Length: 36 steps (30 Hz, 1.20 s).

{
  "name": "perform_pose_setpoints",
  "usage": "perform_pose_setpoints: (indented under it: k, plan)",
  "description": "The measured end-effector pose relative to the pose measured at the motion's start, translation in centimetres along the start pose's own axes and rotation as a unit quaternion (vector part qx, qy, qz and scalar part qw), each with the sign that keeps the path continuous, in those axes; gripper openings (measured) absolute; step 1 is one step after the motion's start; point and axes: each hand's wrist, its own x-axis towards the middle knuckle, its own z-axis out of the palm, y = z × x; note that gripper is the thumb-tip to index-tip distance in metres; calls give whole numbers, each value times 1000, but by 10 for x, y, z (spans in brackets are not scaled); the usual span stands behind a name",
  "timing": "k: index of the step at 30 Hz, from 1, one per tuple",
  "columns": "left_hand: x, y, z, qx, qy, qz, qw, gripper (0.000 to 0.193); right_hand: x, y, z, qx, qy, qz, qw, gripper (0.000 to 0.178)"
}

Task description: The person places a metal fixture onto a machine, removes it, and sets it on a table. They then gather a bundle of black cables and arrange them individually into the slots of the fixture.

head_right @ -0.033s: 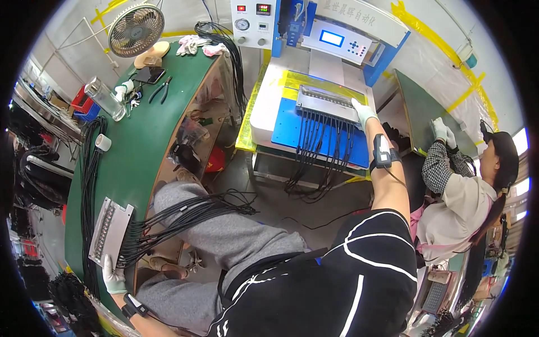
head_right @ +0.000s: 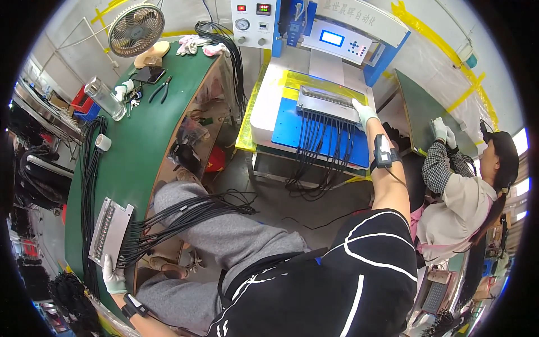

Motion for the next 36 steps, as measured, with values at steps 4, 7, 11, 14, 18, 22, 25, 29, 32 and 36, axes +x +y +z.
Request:
perform_pose_setpoints:
  k: [4, 7, 11, 14, 18, 22, 25, 29, 32, 36]
  plan:
    - [21, -13, 9, -21, -38, -20, 999, 41, 12, 24, -21, -30, 55, -67, 996, 75]
    - [3, -3, 4, 5, 13, -6, 1000, 48, -12, -5, 0, -142, 62, -53, 986, 74]
    - [5, -1, -12, -10, 28, -14, 999, 49, -68, -68, 7, -374, 74, 29, 924, 74]
    - [13, -5, -9, -8, -9, -24, 1000, 43, -88, -66, -1, -416, 93, 21, 904, 75]
    - [18, -14, -42, 21, -37, 14, 999, 41, -93, -60, 0, -374, 126, -6, 919, 59]
    - [23, -15, -23, -4, -49, -3, 999, 41, -90, 9, -62, -221, 22, -104, 969, 47]
    - [16, -8, -12, -20, -43, -17, 999, 41, -114, 65, -89, -311, -175, -227, 906, 80]
    - [11, -6, -10, -11, -29, -16, 999, 40, -155, 84, -38, -390, 7, -162, 906, 93]
    - [14, -4, -11, -10, -26, -15, 999, 39, -172, 68, -36, -388, -2, -116, 914, 87]
    - [16, -6, 9, -27, -22, -43, 998, 47, -151, 30, -78, -470, -92, -86, 874, 75]
